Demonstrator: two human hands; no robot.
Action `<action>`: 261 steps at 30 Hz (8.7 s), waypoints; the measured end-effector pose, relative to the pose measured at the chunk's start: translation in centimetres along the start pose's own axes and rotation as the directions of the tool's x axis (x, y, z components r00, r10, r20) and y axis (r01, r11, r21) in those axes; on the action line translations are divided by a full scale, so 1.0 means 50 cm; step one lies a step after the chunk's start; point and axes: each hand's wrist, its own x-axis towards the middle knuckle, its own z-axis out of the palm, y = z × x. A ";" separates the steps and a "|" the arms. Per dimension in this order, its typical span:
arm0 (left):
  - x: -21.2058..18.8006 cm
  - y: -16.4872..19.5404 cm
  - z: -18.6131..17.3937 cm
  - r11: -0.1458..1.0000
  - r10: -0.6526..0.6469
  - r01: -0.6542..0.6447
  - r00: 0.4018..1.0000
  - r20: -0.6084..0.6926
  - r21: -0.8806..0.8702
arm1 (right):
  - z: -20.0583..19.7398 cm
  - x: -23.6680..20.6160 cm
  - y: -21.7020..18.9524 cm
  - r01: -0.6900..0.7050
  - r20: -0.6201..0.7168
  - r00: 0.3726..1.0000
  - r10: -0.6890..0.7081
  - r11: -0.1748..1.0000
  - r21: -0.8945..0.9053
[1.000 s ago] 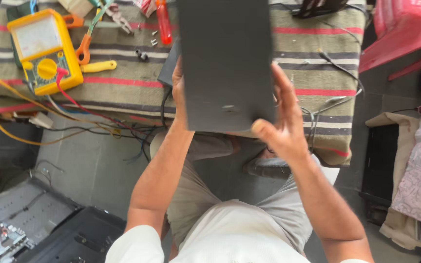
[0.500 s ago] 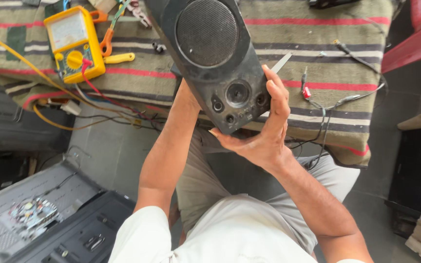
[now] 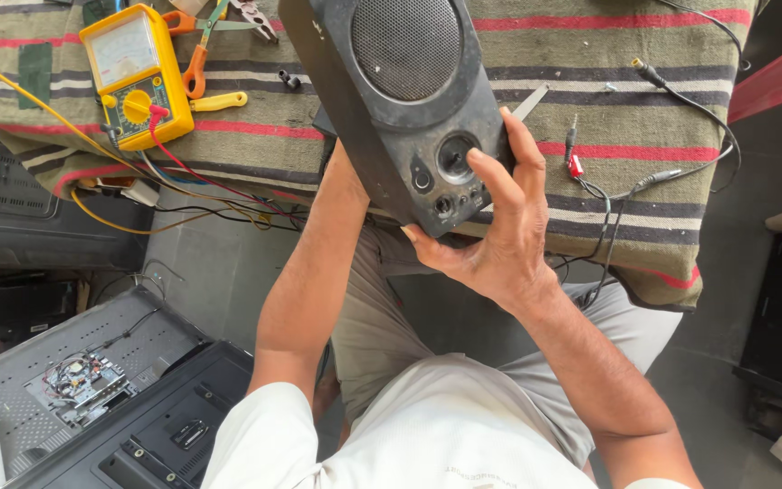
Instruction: The person unscrews the back panel of a black speaker cabinet, removes the panel to expose the internal wiring and speaker driver, then extracts the green amplifier circuit board from the case and probes the board's terminals with multimeter leads while holding it.
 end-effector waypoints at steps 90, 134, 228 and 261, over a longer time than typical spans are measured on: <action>0.017 -0.018 -0.002 0.996 0.004 -0.005 1.000 -0.014 -0.086 | 0.045 -0.028 0.018 0.164 -0.164 0.970 -0.177 0.982 -0.088; -0.202 0.075 0.221 -0.019 0.532 -0.620 0.658 0.533 0.785 | 0.031 0.029 0.113 -0.329 0.487 0.645 0.589 -0.361 0.872; -0.056 0.205 0.129 -0.034 0.311 -0.716 0.656 0.688 0.698 | 0.039 0.017 0.118 -0.546 -0.105 0.834 0.542 0.838 -0.016; 0.232 0.233 -0.130 -0.631 0.430 -0.016 0.825 0.367 0.776 | 0.056 0.006 0.114 -0.237 -0.333 0.907 0.257 0.966 0.101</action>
